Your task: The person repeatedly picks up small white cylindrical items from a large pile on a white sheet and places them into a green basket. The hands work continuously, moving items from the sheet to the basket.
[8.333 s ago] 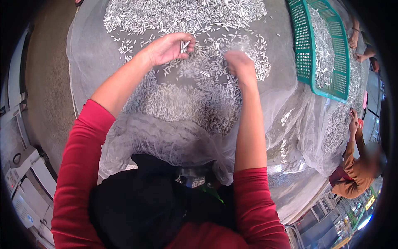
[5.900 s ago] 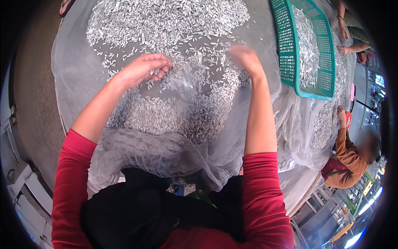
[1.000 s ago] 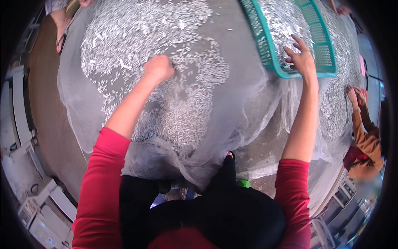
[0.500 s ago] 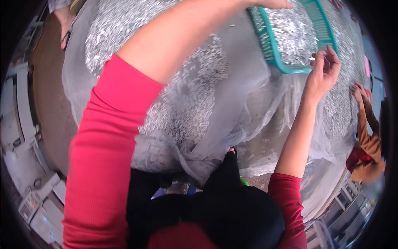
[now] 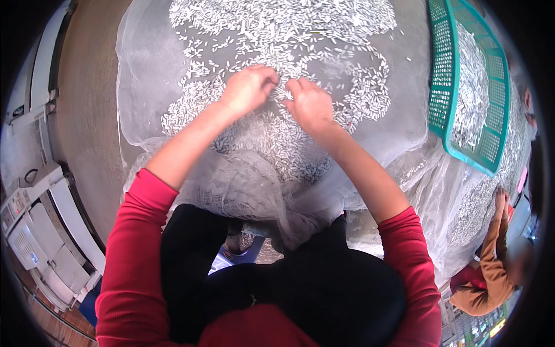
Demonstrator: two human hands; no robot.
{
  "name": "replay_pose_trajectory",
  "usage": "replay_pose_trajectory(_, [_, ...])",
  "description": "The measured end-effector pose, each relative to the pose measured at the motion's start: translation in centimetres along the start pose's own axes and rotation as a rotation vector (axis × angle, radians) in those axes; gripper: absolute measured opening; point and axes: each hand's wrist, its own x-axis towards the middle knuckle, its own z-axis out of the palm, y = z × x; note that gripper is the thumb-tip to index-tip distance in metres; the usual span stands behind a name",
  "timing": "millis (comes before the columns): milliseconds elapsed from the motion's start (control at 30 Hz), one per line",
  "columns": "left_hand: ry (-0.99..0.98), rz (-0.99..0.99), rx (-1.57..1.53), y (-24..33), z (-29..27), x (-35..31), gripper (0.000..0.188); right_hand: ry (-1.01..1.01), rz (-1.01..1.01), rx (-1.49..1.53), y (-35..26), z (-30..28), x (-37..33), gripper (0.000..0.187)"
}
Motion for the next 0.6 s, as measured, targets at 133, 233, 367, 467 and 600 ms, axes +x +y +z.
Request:
replay_pose_trajectory(133, [0.064, 0.164, 0.16, -0.2, 2.3, -0.5, 0.011, -0.118, 0.105, 0.158, 1.0, -0.6, 0.5, 0.02])
replay_pose_trajectory(233, [0.01, 0.181, 0.164, -0.4, 2.5, -0.2, 0.011, -0.179, 0.279, 0.595, 2.9, -2.6, 0.3, 0.026])
replay_pose_trajectory(367, [0.037, 0.172, -0.01, -1.2, 1.5, 0.2, 0.009, -0.324, 0.589, 1.518, 5.2, -5.0, -1.2, 0.031])
replay_pose_trajectory(467, [0.08, -0.017, -0.264, -2.2, 0.4, -0.2, 0.01, -0.366, 0.554, 1.794, 5.7, -5.2, -1.8, 0.028])
replay_pose_trajectory(600, [0.097, 0.086, -0.048, -2.5, 0.6, -1.6, 0.015, -0.432, 0.441, 1.773, 5.5, -4.5, -0.7, 0.021])
